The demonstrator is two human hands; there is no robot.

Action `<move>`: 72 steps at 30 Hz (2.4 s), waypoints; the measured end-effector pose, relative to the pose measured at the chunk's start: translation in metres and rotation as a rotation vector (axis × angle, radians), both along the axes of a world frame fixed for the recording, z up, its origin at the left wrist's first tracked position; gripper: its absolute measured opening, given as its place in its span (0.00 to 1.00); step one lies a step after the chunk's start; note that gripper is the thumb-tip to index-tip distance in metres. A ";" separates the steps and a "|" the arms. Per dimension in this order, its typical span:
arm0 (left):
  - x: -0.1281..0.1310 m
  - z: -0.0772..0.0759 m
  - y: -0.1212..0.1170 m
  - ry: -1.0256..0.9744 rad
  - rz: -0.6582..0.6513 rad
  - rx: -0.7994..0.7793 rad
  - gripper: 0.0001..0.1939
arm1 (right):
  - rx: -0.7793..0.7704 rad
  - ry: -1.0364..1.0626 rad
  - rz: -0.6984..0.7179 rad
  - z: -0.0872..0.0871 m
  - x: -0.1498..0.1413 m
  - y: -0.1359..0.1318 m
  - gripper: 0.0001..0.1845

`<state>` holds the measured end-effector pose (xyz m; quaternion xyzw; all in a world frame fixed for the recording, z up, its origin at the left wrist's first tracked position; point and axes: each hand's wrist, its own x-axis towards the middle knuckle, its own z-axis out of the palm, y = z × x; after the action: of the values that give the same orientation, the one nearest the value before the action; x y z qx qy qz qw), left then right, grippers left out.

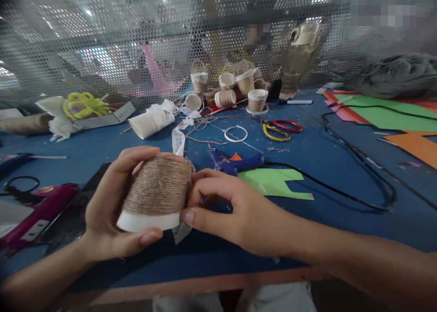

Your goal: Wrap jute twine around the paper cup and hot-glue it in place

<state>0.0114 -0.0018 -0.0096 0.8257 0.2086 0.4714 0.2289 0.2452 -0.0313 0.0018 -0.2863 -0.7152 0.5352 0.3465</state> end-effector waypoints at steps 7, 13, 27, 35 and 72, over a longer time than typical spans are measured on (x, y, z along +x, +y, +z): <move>0.000 0.000 -0.002 0.004 0.002 -0.041 0.43 | 0.014 -0.024 -0.029 0.000 -0.002 0.002 0.14; 0.000 0.000 -0.001 -0.001 -0.001 -0.021 0.44 | 0.020 -0.043 -0.038 0.001 -0.001 0.001 0.14; -0.002 0.005 -0.001 -0.045 -0.125 -0.212 0.39 | 0.017 -0.039 -0.038 0.002 0.000 0.001 0.11; 0.000 0.002 0.000 -0.070 -0.117 -0.190 0.41 | 0.033 -0.043 -0.026 0.005 -0.002 0.002 0.11; -0.003 0.003 0.005 -0.126 -0.084 -0.246 0.37 | 0.019 0.018 -0.136 -0.002 0.004 0.006 0.03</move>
<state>0.0089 0.0028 -0.0062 0.7682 0.2152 0.4833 0.3605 0.2496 -0.0253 -0.0001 -0.3261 -0.6961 0.5060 0.3912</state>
